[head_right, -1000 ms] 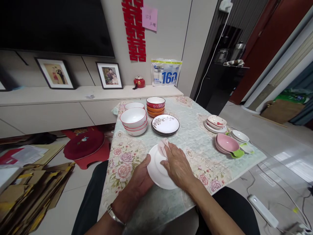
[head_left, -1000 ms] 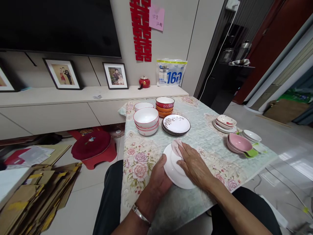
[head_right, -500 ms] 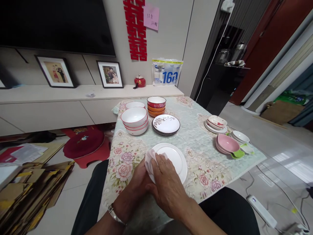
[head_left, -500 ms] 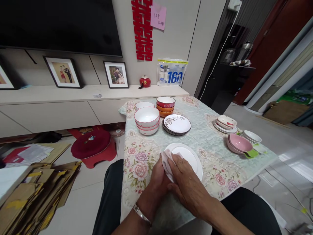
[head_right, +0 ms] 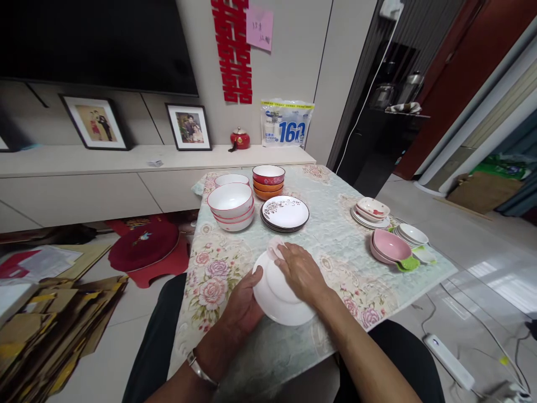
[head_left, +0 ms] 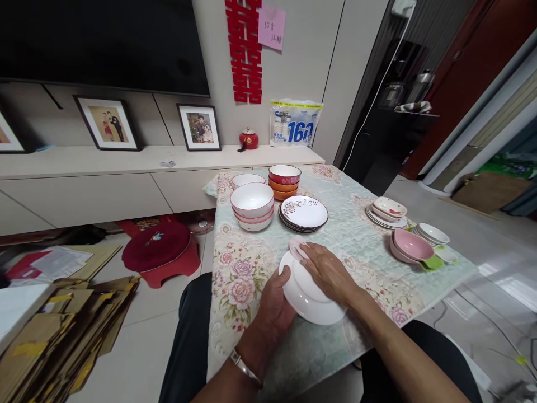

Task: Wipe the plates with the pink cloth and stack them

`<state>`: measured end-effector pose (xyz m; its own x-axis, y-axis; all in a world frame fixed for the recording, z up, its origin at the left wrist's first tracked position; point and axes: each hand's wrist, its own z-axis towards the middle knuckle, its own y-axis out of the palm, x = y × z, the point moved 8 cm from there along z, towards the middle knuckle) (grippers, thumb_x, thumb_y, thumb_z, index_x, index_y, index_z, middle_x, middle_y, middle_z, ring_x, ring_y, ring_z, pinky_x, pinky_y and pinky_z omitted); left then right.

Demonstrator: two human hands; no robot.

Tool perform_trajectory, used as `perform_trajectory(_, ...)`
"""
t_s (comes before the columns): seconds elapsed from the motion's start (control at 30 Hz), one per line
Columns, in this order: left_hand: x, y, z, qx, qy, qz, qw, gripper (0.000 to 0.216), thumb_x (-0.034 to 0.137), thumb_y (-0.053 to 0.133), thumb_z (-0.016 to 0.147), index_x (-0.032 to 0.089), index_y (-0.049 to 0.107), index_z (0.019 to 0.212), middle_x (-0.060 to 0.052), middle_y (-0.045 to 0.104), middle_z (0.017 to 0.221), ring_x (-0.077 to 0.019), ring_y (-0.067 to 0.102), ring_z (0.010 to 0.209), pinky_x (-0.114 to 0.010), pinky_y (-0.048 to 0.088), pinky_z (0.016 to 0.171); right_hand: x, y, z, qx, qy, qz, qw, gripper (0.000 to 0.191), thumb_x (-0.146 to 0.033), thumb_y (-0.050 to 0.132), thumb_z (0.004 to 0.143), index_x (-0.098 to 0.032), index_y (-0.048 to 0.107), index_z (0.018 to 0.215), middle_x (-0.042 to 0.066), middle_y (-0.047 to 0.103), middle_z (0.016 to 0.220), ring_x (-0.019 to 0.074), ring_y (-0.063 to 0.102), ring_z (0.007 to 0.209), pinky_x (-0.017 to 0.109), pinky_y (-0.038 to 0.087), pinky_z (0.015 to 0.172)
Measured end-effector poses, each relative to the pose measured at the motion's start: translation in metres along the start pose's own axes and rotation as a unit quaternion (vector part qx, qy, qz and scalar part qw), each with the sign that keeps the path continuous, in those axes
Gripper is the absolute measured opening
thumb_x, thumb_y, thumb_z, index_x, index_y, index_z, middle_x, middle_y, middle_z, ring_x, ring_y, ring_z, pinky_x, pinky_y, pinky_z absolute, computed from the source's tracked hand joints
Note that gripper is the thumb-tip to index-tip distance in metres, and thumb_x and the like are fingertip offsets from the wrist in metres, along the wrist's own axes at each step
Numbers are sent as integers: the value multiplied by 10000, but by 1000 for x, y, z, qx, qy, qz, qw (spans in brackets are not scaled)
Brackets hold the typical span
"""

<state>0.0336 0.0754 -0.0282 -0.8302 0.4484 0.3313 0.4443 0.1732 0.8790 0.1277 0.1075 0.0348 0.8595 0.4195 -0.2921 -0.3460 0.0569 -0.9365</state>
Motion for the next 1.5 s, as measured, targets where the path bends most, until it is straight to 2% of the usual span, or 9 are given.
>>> perform_trajectory(0.23, -4, -5, 2, 36, -7, -21, 999, 517, 202, 543, 922, 97, 492, 1426, -154, 754, 1112, -311, 676, 1114, -476, 463, 1039, 37, 0, -58, 91, 100, 47, 990, 491, -385, 372, 1028, -181, 494, 1458, 150, 551, 1452, 292, 505, 1351, 539, 425, 1113)
perform_trajectory(0.53, -3, -6, -1, 41, -7, 4, 999, 468, 235, 562, 912, 118, 547, 1365, -152, 738, 1159, -316, 674, 1113, -478, 473, 1029, -12, 17, -110, 138, 101, -14, 985, 631, -328, 417, 1013, -250, 186, 1595, 130, 250, 1642, 385, 277, 1478, 668, 369, 1109)
perform_trajectory(0.67, -3, -7, -1, 54, -6, 0, 999, 357, 255, 578, 901, 92, 624, 1215, -166, 740, 1111, -319, 682, 1088, -474, 493, 1013, -46, 23, -104, 157, 48, -40, 986, 660, -259, 443, 988, -197, 190, 1594, 154, 261, 1633, 408, 233, 1490, 680, 361, 1104)
perform_trajectory(0.8, -1, -11, -3, 86, -29, 25, 996, 227, 245, 591, 892, 117, 652, 1070, -131, 757, 973, -305, 706, 1011, -445, 530, 964, -79, 27, -99, 174, -48, -36, 983, 657, -84, 396, 942, -173, 254, 1577, 120, 376, 1587, 338, 225, 1505, 613, 328, 1151)
perform_trajectory(0.9, 2, -11, -5, 91, -29, 37, 995, 195, 226, 592, 886, 106, 643, 1030, -143, 757, 950, -305, 713, 984, -453, 537, 945, -82, 23, -103, 163, -107, -6, 981, 648, -39, 374, 928, -192, 315, 1555, 81, 469, 1530, 281, 254, 1498, 546, 325, 1174)
perform_trajectory(1.0, 2, -7, -7, 71, -21, 42, 996, 246, 246, 621, 867, 83, 644, 1049, -166, 756, 964, -328, 709, 997, -479, 532, 942, -63, 8, -115, 169, -107, 49, 979, 535, -98, 451, 945, -221, 471, 1465, 93, 487, 1505, 284, 321, 1464, 491, 409, 1128)
perform_trajectory(1.17, 0, -2, -5, 45, -3, 35, 998, 360, 249, 636, 861, 120, 610, 1196, -147, 762, 1030, -327, 701, 1033, -485, 523, 943, -1, -9, -125, 188, 44, 151, 969, 276, -279, 581, 946, -341, 710, 1182, 70, 606, 1314, 274, 553, 1244, 460, 520, 989)
perform_trajectory(1.33, 1, -5, -3, 60, 4, 34, 998, 415, 210, 555, 913, 124, 552, 1318, -134, 771, 991, -291, 711, 1019, -451, 524, 955, 48, -4, -108, 185, 126, 249, 942, 222, -347, 603, 905, -291, 768, 1043, 85, 681, 1165, 271, 625, 1149, 451, 520, 977)
perform_trajectory(1.5, 2, -2, -4, 58, 3, 40, 998, 452, 202, 520, 930, 137, 508, 1377, -123, 774, 1001, -276, 706, 1042, -441, 518, 971, 80, -5, -72, 195, 176, 240, 935, 258, -343, 591, 863, -226, 774, 1002, 109, 701, 1146, 283, 641, 1118, 468, 498, 997)
